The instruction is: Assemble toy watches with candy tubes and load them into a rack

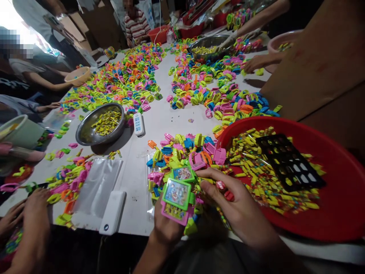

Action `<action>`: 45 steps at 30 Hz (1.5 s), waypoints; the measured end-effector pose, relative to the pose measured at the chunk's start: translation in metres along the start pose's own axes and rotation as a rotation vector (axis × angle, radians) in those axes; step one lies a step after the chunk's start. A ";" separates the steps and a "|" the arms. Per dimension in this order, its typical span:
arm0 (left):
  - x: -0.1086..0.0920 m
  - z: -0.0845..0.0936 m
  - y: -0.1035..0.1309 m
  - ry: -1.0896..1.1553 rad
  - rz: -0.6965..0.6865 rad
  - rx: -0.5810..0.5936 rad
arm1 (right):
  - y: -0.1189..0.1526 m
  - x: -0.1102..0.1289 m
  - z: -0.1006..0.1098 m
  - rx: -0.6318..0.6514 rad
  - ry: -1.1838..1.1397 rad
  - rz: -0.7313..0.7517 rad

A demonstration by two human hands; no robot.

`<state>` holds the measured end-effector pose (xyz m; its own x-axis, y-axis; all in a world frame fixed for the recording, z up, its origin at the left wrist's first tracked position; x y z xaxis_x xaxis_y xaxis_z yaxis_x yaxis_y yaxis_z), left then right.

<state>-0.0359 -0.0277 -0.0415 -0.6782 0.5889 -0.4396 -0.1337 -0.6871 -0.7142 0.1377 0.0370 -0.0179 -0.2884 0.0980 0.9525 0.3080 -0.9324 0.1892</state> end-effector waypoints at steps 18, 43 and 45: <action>0.024 -0.012 -0.014 0.303 0.710 -0.081 | -0.002 0.011 0.016 -0.187 0.418 0.140; -0.006 0.012 -0.023 0.008 0.085 0.021 | 0.007 0.023 -0.006 0.137 -0.304 -0.149; -0.005 0.013 -0.018 -0.015 0.078 0.082 | 0.008 0.024 -0.007 0.155 -0.316 -0.176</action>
<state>-0.0395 -0.0236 -0.0201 -0.6993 0.5261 -0.4840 -0.1380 -0.7637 -0.6307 0.1270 0.0299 0.0048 -0.0634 0.3765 0.9242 0.4192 -0.8304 0.3670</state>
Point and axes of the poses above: each hand's wrist, its own y-axis away from the middle knuckle, its own z-axis out of the back of the hand, x = y × z, the point moved 3 cm from there along -y, towards the middle knuckle, and after that the axes turned 13 degrees about y, right-handed, at the moved point
